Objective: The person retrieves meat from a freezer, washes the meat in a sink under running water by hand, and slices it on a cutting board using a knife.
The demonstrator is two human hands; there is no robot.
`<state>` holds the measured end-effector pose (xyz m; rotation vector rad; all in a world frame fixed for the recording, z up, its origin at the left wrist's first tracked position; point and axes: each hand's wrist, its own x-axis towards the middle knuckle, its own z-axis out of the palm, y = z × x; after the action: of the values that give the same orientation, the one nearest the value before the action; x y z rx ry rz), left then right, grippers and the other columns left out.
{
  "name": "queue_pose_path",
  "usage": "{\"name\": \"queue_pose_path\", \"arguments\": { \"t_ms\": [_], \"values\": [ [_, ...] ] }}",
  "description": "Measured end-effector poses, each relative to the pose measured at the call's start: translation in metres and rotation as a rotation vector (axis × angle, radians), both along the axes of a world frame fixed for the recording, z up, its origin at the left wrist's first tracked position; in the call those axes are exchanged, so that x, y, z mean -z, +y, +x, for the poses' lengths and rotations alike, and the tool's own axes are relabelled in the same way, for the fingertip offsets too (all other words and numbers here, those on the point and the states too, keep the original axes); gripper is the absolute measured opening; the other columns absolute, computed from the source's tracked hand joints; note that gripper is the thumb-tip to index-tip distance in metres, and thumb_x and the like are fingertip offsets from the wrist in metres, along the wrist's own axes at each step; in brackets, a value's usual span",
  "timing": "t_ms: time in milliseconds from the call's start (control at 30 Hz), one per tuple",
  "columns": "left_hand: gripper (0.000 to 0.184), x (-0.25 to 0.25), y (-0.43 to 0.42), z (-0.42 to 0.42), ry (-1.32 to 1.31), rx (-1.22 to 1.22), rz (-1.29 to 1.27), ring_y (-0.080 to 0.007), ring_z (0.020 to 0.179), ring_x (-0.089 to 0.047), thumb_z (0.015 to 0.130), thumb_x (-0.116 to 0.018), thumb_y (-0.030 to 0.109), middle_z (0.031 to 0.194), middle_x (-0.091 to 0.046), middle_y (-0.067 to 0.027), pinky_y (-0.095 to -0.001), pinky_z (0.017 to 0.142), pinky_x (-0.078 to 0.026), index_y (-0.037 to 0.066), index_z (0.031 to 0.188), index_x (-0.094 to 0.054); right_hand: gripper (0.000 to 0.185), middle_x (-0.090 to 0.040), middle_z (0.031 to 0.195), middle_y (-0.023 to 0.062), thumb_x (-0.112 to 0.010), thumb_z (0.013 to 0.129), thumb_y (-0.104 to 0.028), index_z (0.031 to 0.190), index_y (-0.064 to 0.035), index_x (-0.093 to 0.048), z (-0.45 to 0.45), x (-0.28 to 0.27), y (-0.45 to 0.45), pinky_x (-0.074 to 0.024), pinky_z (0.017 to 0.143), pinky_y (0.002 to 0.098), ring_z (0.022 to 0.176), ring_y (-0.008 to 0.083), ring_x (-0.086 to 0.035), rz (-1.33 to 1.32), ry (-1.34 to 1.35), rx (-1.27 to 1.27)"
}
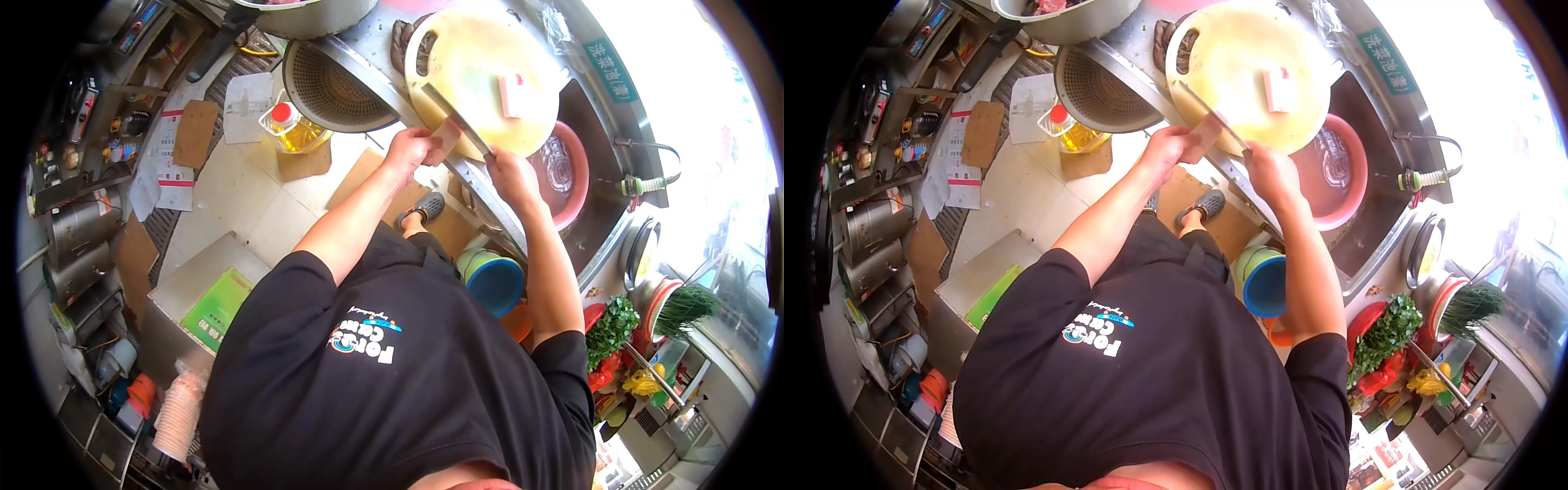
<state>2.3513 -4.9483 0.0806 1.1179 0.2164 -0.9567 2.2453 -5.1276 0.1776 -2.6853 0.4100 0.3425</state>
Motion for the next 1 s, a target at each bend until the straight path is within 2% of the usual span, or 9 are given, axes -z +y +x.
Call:
{"name": "queue_pose_path", "arguments": {
  "t_ms": [133,300,400,600,733,800,867,933,1000],
  "values": [
    [0.022,-0.006,-0.006,0.004,-0.033,-0.007,0.022,-0.0128,0.062,-0.058,0.083,-0.069,0.012,0.078,-0.064,-0.0062,-0.0244,0.055,-0.045,-0.005,0.097,-0.063,0.026,-0.068,0.088,0.0181,-0.056,0.088,-0.01,0.112,-0.0091,-0.065,-0.02,0.001,0.019,-0.0512,0.072,0.0451,0.081,0.0365,-0.065,-0.063,-0.281,-0.064],
    [0.009,-0.017,-0.004,0.002,-0.025,0.044,0.026,-0.0056,0.055,-0.044,0.088,-0.065,0.008,0.068,-0.056,0.001,-0.0226,0.048,-0.031,-0.001,0.087,-0.063,0.028,-0.066,0.085,0.0148,-0.055,0.087,-0.008,0.114,-0.0098,-0.063,-0.035,0.006,0.026,-0.0513,0.067,0.0443,0.075,0.0345,-0.064,-0.106,-0.157,-0.041],
    [0.008,-0.016,-0.002,0.001,-0.053,0.106,0.045,-0.0055,0.053,-0.043,0.088,-0.063,0.007,0.065,-0.054,0.0017,-0.0226,0.047,-0.031,-0.001,0.086,-0.062,0.031,-0.065,0.084,0.0134,-0.056,0.085,-0.008,0.115,-0.0109,-0.062,-0.033,0.014,0.026,-0.0509,0.065,0.0442,0.074,0.0338,-0.064,-0.141,-0.14,-0.064],
    [0.004,-0.02,-0.004,0.003,-0.038,-0.037,-0.044,-0.0049,0.052,-0.044,0.086,-0.062,0.004,0.064,-0.054,0.0019,-0.023,0.046,-0.031,0.001,0.084,-0.063,0.035,-0.063,0.083,0.0133,-0.052,0.085,-0.008,0.119,-0.0116,-0.059,-0.05,0.019,0.015,-0.05,0.067,0.0467,0.072,0.0346,-0.063,-0.243,-0.125,-0.072],
    [0.002,-0.013,-0.006,0.002,-0.035,0.025,0.01,-0.0069,0.053,-0.047,0.084,-0.062,0.002,0.067,-0.056,0.0005,-0.0242,0.047,-0.034,0.001,0.085,-0.063,0.035,-0.063,0.085,0.014,-0.051,0.086,-0.008,0.12,-0.0098,-0.057,-0.052,0.018,0.011,-0.0498,0.068,0.0471,0.075,0.0351,-0.064,-0.219,-0.035,-0.066],
    [0.001,-0.01,-0.009,-0.003,-0.035,0.032,-0.01,-0.0075,0.053,-0.048,0.084,-0.062,0.001,0.067,-0.057,-0.0002,-0.0247,0.047,-0.035,0.0,0.085,-0.062,0.034,-0.064,0.087,0.0146,-0.052,0.085,-0.008,0.119,-0.0088,-0.056,-0.041,0.02,0.018,-0.0501,0.069,0.0464,0.079,0.0351,-0.064,-0.193,-0.063,-0.068],
    [0.002,-0.013,-0.015,-0.019,-0.002,-0.096,-0.09,-0.0081,0.053,-0.048,0.084,-0.061,0.001,0.068,-0.056,-0.0011,-0.0248,0.048,-0.035,0.0,0.082,-0.062,0.03,-0.064,0.088,0.0155,-0.051,0.085,-0.007,0.115,-0.0075,-0.054,-0.02,0.021,0.036,-0.0509,0.069,0.0464,0.079,0.0355,-0.065,-0.217,-0.015,-0.068],
    [0.002,-0.011,-0.016,-0.021,-0.01,-0.093,-0.032,-0.0077,0.054,-0.048,0.084,-0.061,0.001,0.068,-0.056,-0.0009,-0.0247,0.048,-0.035,0.001,0.081,-0.062,0.026,-0.064,0.09,0.0163,-0.051,0.085,-0.006,0.111,-0.0063,-0.052,-0.013,0.023,0.043,-0.0518,0.069,0.0463,0.079,0.0359,-0.066,-0.238,0.031,-0.065],
    [0.005,-0.007,-0.01,-0.017,-0.013,-0.053,-0.096,-0.007,0.056,-0.049,0.083,-0.065,0.003,0.07,-0.058,-0.0008,-0.0245,0.05,-0.036,-0.001,0.086,-0.063,0.025,-0.064,0.09,0.0176,-0.051,0.085,-0.006,0.111,-0.0064,-0.051,-0.013,0.027,0.044,-0.0516,0.07,0.0463,0.08,0.0367,-0.066,-0.226,-0.071,-0.055]
  ]
}}
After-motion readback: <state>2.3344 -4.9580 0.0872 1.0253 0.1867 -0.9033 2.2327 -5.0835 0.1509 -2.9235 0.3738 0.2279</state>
